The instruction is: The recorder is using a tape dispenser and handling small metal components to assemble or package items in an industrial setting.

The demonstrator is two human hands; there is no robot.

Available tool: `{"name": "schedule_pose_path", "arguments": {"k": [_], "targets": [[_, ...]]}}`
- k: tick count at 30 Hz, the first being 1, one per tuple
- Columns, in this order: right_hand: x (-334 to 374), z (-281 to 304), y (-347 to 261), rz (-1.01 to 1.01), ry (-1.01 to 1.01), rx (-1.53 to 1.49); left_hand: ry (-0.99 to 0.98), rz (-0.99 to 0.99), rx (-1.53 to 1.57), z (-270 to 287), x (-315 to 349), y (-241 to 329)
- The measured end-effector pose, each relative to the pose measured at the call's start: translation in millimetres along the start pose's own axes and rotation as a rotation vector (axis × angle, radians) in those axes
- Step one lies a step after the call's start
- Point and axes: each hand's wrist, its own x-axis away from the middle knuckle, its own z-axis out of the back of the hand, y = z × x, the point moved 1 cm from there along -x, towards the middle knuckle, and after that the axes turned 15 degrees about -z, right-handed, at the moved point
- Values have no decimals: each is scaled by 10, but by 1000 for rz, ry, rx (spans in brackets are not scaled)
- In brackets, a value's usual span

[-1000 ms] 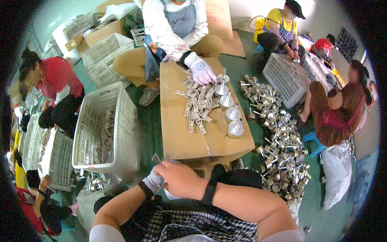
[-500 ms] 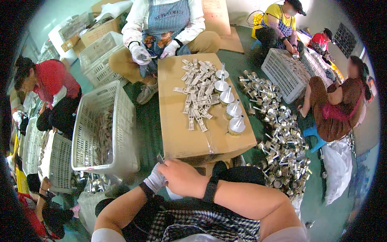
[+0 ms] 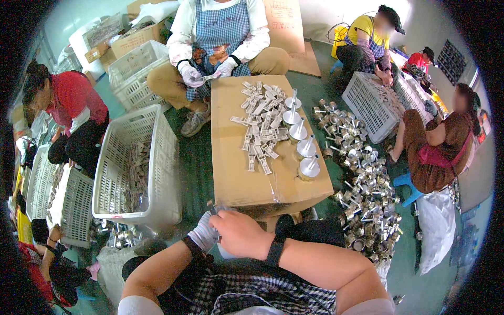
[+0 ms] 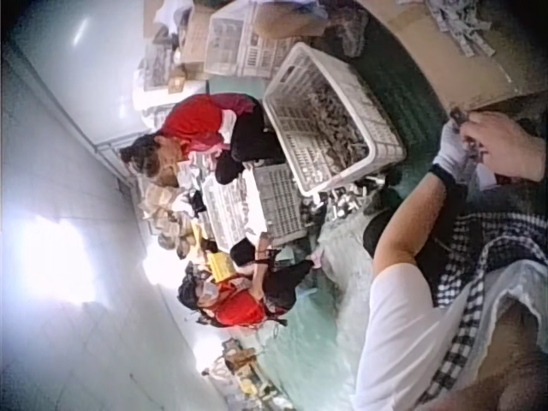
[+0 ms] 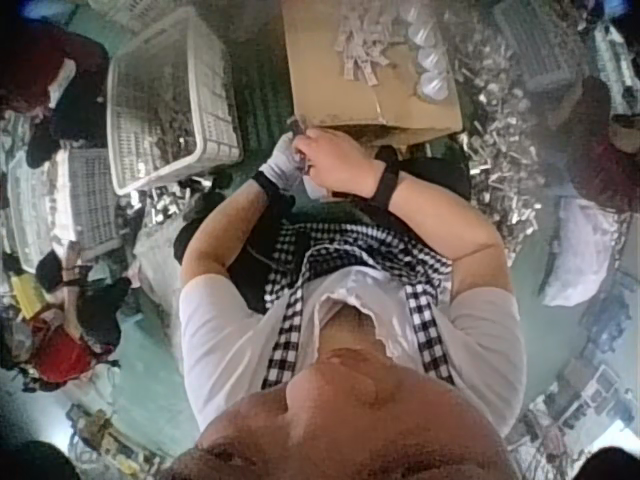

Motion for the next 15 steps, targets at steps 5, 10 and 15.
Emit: {"name": "schedule_pose_path", "arguments": {"k": [5,10,15], "targets": [[-5,-8,12,5,3,17,171,122,123,-65,-4,21],[-6,9,3,-4,-11,27,109,65,71,-129,9,65],[-6,-4,9,10,1,29,136,107,181,-44,-19,18]]}}
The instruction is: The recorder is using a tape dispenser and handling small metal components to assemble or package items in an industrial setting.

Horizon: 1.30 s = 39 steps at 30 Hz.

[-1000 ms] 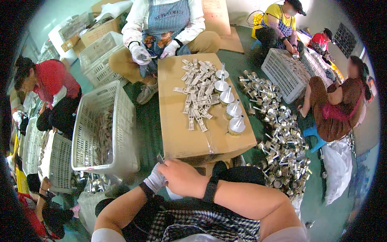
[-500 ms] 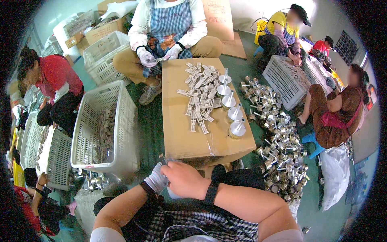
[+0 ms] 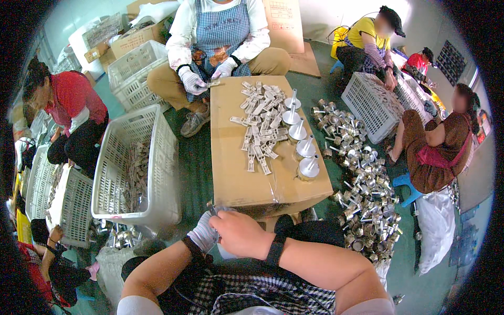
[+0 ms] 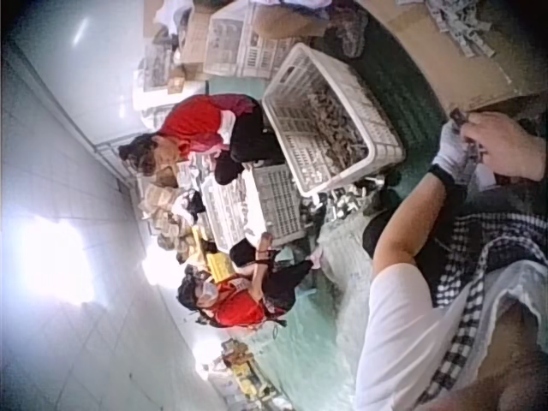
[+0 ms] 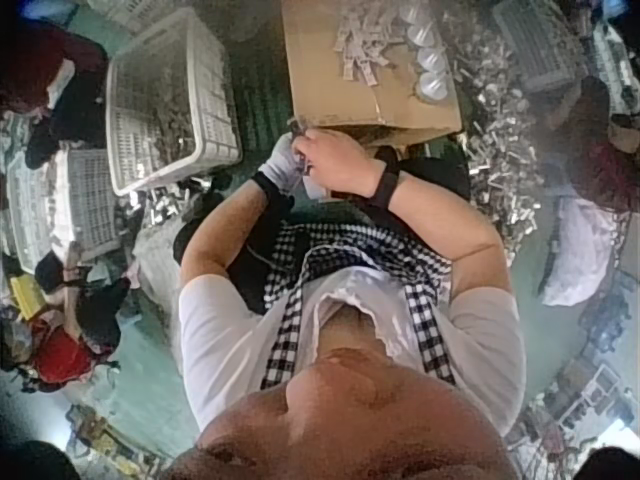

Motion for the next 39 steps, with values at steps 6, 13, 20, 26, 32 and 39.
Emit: {"name": "schedule_pose_path", "arguments": {"k": [6,13,20,26,32,39], "targets": [[0,11,9,13,-8,16,-86,-87,-230,-16,26,8],[-2,6,22,24,-10,22,-95,-87,-166,-43,-9,27],[-6,-7,40,-2,-28,34,4,-15,27,-34,-38,17],[2,-1,5,6,-36,21,-26,-45,-89,48,-14,-17],[12,28,63,8,-32,30,5,-9,-44,-65,-33,10],[-74,-20,14,-15,-75,81,-122,-123,-354,-218,102,175]]}}
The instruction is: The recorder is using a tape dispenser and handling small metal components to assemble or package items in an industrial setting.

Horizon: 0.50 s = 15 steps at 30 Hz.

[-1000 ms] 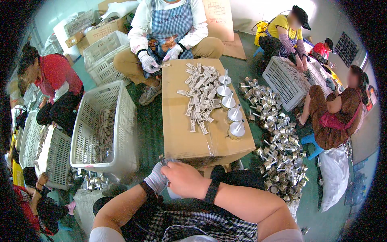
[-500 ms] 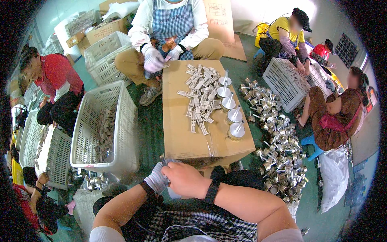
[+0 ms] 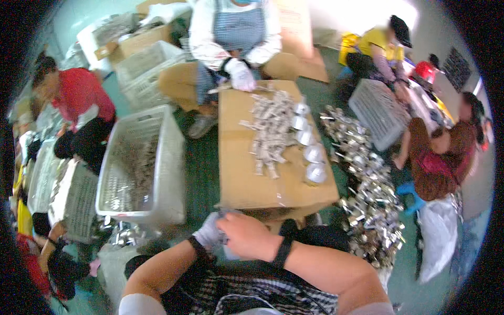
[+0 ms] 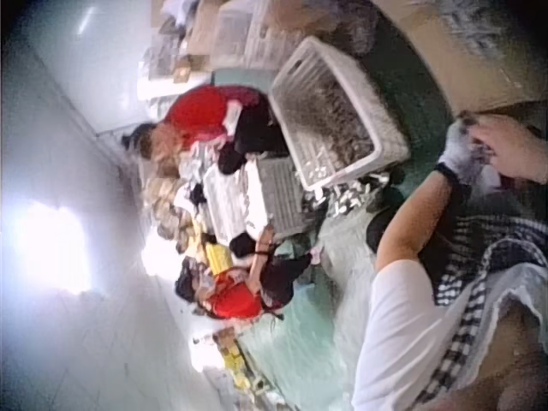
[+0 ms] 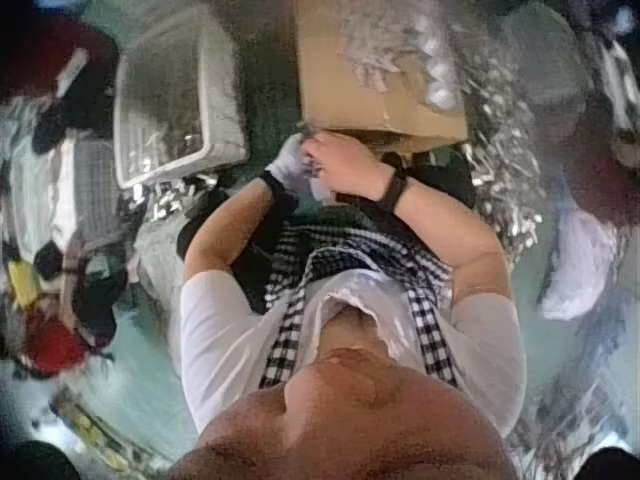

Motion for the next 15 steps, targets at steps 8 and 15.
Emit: {"name": "schedule_pose_path", "arguments": {"k": [8,15], "targets": [[101,60,-11,-5,-6,-23,-86,-71,-152,44,-136,-178],[132,62,-62,1,5,-23,-13,-49,12,99,-116,-284]]}}
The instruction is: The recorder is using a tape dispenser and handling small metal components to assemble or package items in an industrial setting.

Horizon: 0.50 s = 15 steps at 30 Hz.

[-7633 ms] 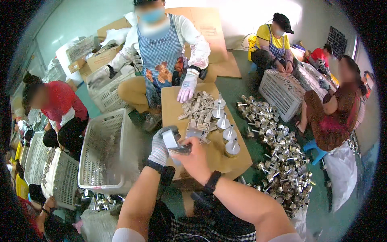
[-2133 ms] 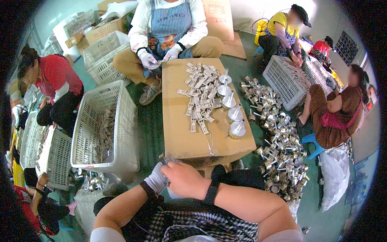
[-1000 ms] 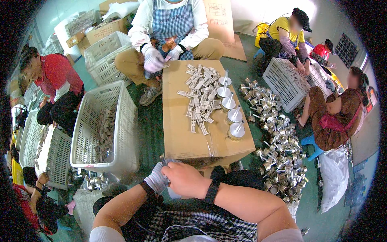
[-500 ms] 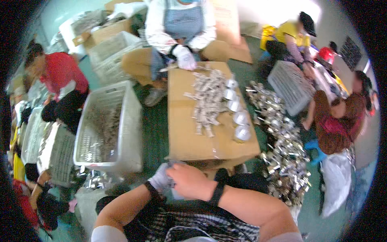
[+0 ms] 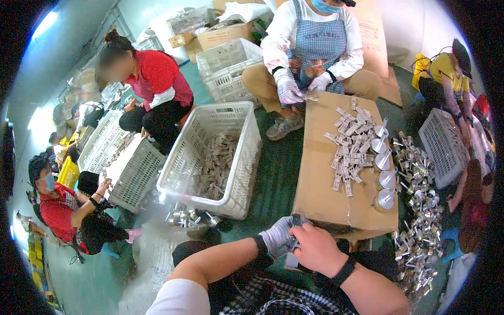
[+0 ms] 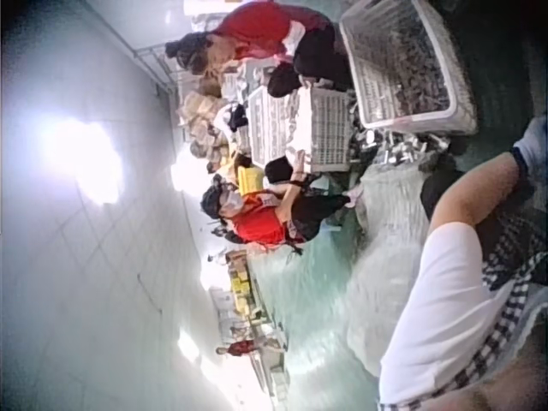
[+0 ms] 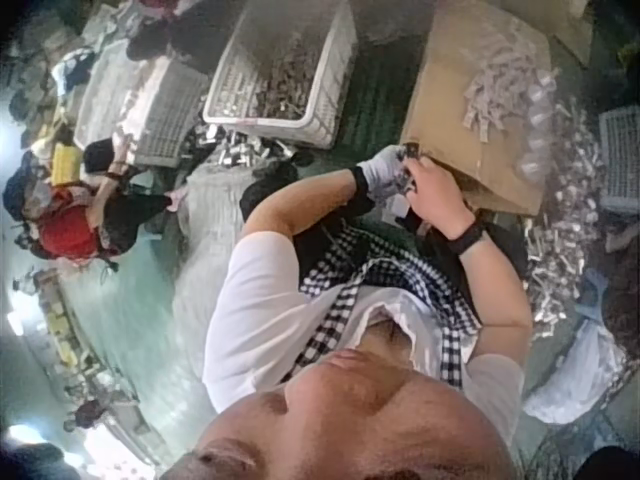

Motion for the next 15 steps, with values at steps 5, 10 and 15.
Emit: {"name": "schedule_pose_path", "arguments": {"k": [5,10,15], "targets": [[-9,3,9,-46,-22,31,-130,-41,-250,-16,26,127],[-25,-8,18,-40,-52,31,-226,-73,-480,12,83,219],[11,40,68,-44,-77,31,-114,37,-131,-143,46,246]]}}
